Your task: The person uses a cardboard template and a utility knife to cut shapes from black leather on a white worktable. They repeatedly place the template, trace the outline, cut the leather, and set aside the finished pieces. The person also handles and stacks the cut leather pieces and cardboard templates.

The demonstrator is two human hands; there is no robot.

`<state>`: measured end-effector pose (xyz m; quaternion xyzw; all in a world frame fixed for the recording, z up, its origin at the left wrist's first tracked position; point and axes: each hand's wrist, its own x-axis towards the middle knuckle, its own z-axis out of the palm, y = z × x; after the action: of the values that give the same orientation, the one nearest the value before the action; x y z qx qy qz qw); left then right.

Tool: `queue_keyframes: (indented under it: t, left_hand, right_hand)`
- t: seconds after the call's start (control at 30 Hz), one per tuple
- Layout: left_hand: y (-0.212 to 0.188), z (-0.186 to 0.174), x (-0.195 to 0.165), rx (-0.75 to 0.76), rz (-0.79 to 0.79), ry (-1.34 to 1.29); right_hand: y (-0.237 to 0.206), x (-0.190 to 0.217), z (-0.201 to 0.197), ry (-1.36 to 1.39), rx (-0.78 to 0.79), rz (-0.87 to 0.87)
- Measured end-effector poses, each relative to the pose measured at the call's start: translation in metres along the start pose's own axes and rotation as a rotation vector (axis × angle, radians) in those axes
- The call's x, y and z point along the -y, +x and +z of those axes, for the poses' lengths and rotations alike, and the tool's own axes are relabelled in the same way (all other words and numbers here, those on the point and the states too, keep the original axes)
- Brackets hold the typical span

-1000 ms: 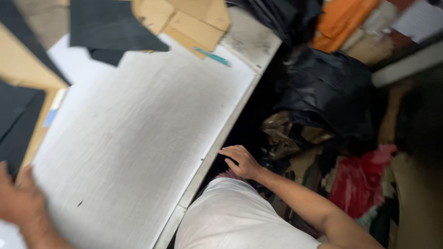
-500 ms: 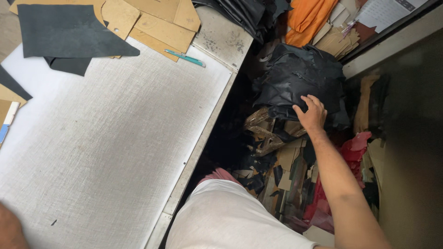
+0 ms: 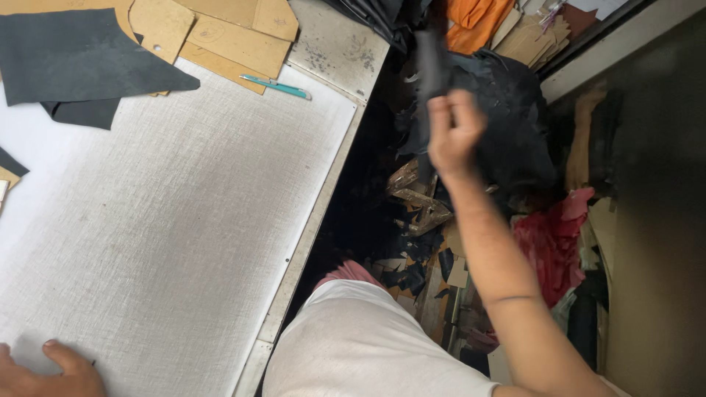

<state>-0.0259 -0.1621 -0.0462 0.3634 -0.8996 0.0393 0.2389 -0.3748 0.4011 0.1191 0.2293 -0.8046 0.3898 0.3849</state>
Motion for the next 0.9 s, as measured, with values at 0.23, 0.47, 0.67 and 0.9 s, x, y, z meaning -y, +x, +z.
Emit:
queue_keyframes:
  t: [0.23,0.47,0.67,0.9]
  left_hand:
    - [-0.038,-0.048,0.002,-0.051,-0.112,-0.42]
    - [-0.079,-0.073,-0.003,-0.199,-0.356,-0.514]
    - [-0.08,-0.079,-0.011,-0.159,-0.288,-0.308]
    - [-0.082,-0.088,-0.037,-0.13,-0.471,-0.572]
  right_hand:
    - [-0.054,0.258,0.13,0.872,1.004,-0.357]
    - [-0.077,0.231,0.194,0.67,1.287,-0.074]
    - [-0.077,0.237,0.238,0.483,1.231,-0.065]
    - [-0.106,0.289,0.231,0.414,1.381,-0.356]
